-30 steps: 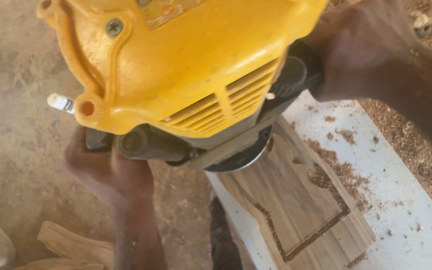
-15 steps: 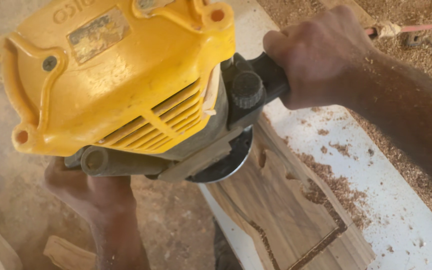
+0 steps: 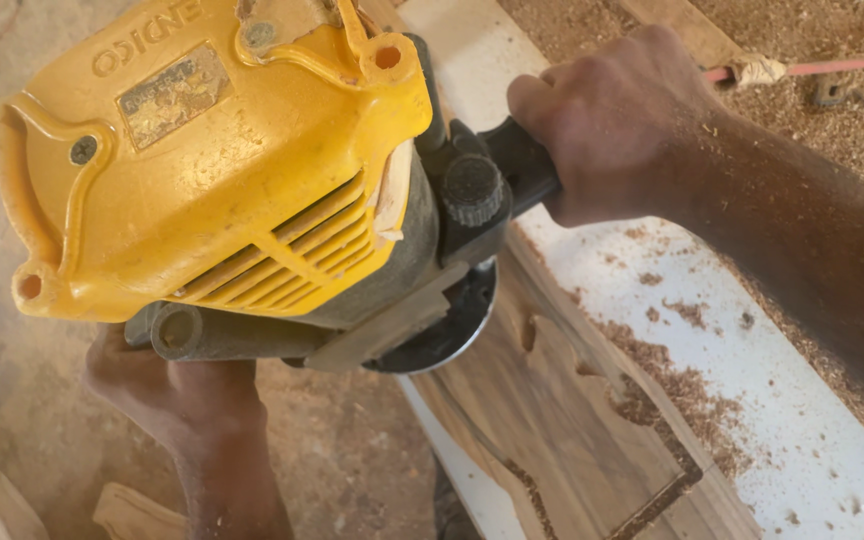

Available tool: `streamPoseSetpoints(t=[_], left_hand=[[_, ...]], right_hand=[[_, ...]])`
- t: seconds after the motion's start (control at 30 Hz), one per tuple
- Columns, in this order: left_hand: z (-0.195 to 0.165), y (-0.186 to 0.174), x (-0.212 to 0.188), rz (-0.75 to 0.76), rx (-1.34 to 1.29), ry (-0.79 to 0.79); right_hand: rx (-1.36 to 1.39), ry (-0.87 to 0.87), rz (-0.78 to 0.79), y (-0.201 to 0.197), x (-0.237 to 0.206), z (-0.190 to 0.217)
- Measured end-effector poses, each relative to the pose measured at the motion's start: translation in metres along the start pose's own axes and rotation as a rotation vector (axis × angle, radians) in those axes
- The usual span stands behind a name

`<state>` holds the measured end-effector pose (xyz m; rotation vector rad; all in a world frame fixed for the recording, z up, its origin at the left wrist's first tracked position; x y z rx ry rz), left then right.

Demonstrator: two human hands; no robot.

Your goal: The person uses a yellow electric router to carve a decorative pattern into a long wooden plank. The person guides the router along the wood, creating a recessed design while sawdust accumulates on the surface.

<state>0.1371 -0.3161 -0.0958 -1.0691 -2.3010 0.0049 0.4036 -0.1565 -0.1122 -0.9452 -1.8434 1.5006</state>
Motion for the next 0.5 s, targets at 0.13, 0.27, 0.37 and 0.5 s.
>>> streamPoseSetpoints(t=[0.13,0.27,0.37,0.5], left_hand=[[0.003,-0.002,-0.002,-0.002,0.003,0.009],[0.007,-0.004,-0.002,0.005,-0.015,0.040],[0.023,-0.010,-0.001,-0.062,0.029,-0.090],[0.008,-0.002,-0.001,0.010,0.106,0.059]], right_hand=[[0.003,-0.003,0.004,0.000,0.000,0.001],[-0.014,0.068,0.172,0.010,0.003,-0.001],[-0.010,0.075,0.278,0.015,0.002,0.000],[0.043,0.087,0.308,0.013,0.002,-0.001]])
Point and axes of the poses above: each hand's wrist, its own x-axis towards the middle knuckle, its own y-axis out of the palm, z = x × y, the point moved 9 cm from there along x, towards the middle knuckle, and after that the axes turned 2 degrees about y, right-handed, at the moved point
